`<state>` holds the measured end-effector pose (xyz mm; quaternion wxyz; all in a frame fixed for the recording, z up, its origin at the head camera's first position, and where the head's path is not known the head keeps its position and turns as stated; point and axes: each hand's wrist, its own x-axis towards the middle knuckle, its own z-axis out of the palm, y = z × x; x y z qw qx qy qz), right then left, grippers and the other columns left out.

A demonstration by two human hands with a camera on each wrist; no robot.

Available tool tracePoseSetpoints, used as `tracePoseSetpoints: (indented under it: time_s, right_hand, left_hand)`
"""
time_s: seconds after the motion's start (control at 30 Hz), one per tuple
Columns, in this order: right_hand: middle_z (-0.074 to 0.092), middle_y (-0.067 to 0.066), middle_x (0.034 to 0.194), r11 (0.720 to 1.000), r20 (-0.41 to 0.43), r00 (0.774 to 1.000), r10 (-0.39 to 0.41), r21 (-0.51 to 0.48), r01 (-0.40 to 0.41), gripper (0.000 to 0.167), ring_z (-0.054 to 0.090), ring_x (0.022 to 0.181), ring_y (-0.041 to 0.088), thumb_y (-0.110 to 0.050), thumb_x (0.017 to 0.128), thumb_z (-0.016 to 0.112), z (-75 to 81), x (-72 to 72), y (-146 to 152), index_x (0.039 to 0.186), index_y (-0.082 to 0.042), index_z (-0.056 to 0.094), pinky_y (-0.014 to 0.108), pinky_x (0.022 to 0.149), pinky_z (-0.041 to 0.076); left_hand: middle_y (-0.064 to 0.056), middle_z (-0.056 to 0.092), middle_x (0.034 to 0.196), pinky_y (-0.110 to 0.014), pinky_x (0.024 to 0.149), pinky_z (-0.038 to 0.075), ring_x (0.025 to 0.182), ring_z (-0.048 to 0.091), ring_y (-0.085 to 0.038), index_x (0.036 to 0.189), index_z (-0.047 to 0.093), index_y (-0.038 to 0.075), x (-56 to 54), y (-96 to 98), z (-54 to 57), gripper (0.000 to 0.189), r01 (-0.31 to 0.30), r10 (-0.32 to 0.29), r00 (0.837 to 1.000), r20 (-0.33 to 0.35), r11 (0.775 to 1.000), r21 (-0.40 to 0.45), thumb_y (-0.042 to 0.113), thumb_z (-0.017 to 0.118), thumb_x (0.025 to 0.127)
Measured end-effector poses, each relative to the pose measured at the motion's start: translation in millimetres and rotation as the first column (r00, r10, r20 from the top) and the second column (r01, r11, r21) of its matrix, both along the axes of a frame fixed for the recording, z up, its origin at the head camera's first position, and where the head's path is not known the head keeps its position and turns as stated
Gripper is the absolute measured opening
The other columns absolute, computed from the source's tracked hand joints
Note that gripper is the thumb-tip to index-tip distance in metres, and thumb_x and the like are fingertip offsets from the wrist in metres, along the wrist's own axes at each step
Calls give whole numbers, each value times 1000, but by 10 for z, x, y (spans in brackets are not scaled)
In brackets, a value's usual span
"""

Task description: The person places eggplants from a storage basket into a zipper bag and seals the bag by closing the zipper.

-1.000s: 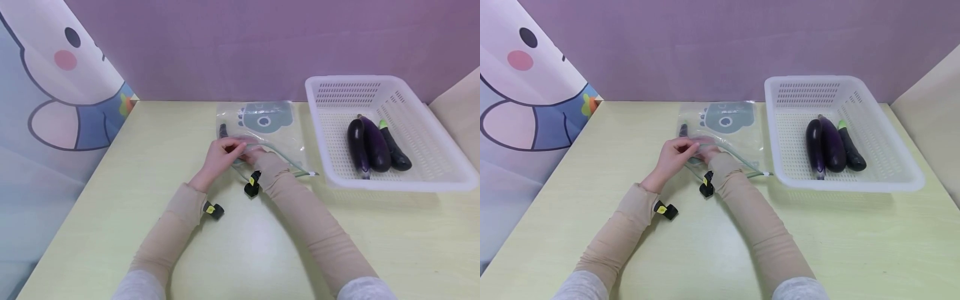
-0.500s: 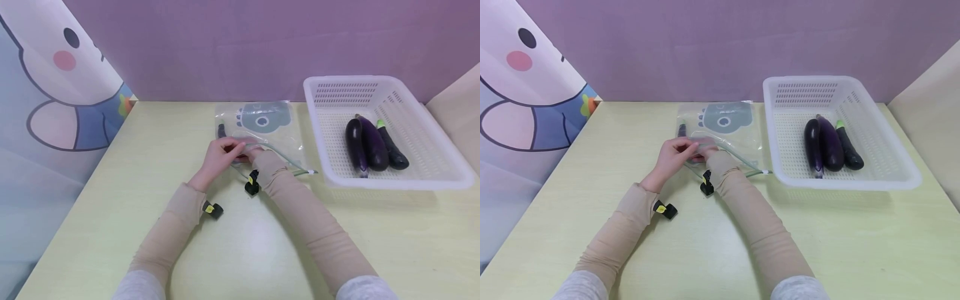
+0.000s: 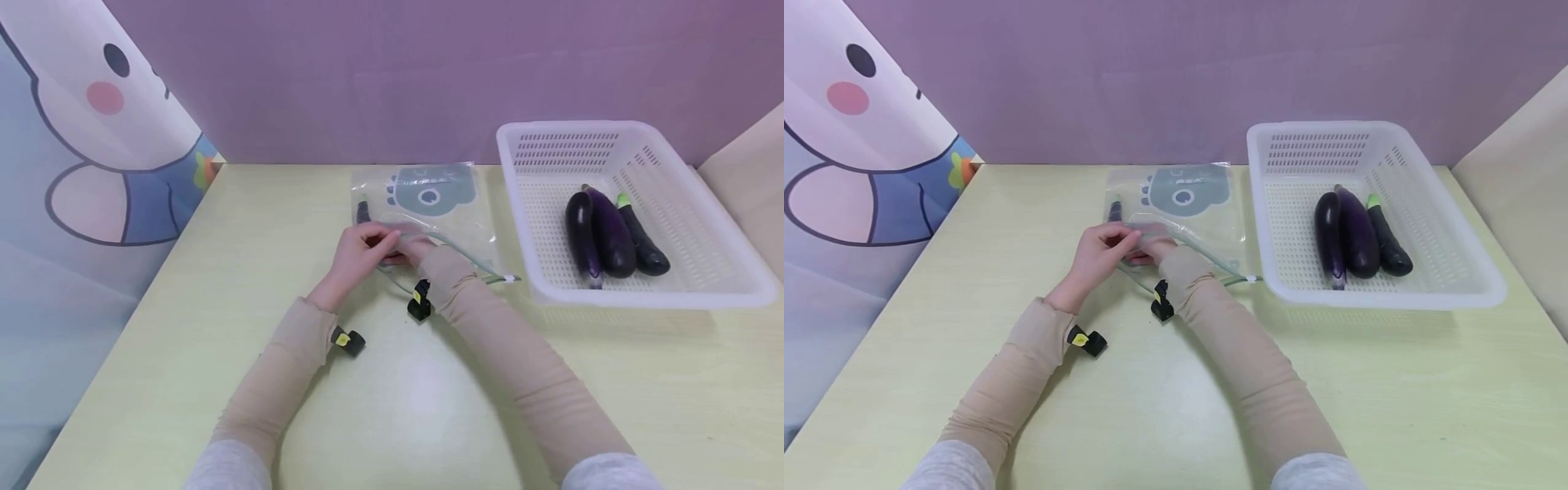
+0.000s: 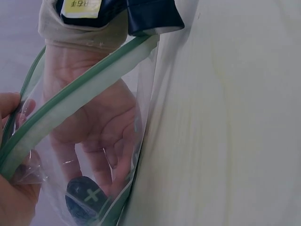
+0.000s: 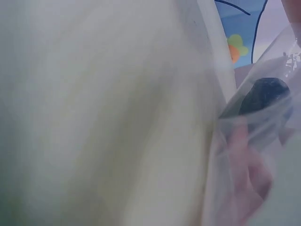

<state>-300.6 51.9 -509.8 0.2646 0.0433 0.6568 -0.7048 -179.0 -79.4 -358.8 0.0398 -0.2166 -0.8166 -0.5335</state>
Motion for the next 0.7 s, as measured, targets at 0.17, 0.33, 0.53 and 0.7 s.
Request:
tracePoseSetpoints:
  time_s: [0.17, 0.33, 0.53, 0.7]
  right_hand:
    - [71, 11, 100, 999, -6, 999, 46, 6, -46, 26, 69, 88, 21, -17, 87, 67, 154, 113, 7, 112, -13, 67, 32, 76, 55]
    - [67, 15, 104, 993, -24, 998, 62, 98, -59, 28, 64, 83, 18, -12, 94, 56, 1009, 684, -21, 120, -4, 60, 29, 81, 53]
    - [56, 10, 103, 973, 21, 992, 122, 195, -124, 38, 54, 83, 16, -10, 99, 44, 1507, 1009, -33, 136, -2, 46, 34, 94, 47]
    - [52, 14, 110, 951, 32, 981, 192, 243, -194, 40, 52, 87, 18, -10, 100, 39, 1511, 1024, 10, 139, 1, 41, 37, 96, 45]
  left_hand:
    - [-15, 67, 80, -22, 65, 42, 69, 53, -13, 86, 70, -2, -1, -4, -2, 18, -11, 11, 1000, -4, 1000, -11, 14, 62, 91]
    - [-14, 66, 79, -21, 64, 42, 69, 52, -13, 86, 70, -2, -7, -10, -13, 18, -16, 16, 1000, 8, 1000, -15, 14, 62, 91]
    - [-14, 66, 79, -21, 63, 41, 68, 52, -11, 86, 70, -2, -31, -14, -26, 18, -39, 39, 999, 21, 999, -11, 14, 63, 91]
    - [-11, 64, 74, -19, 60, 39, 64, 49, -9, 84, 70, -2, -39, -15, -30, 18, -48, 48, 998, 35, 999, -2, 14, 64, 90]
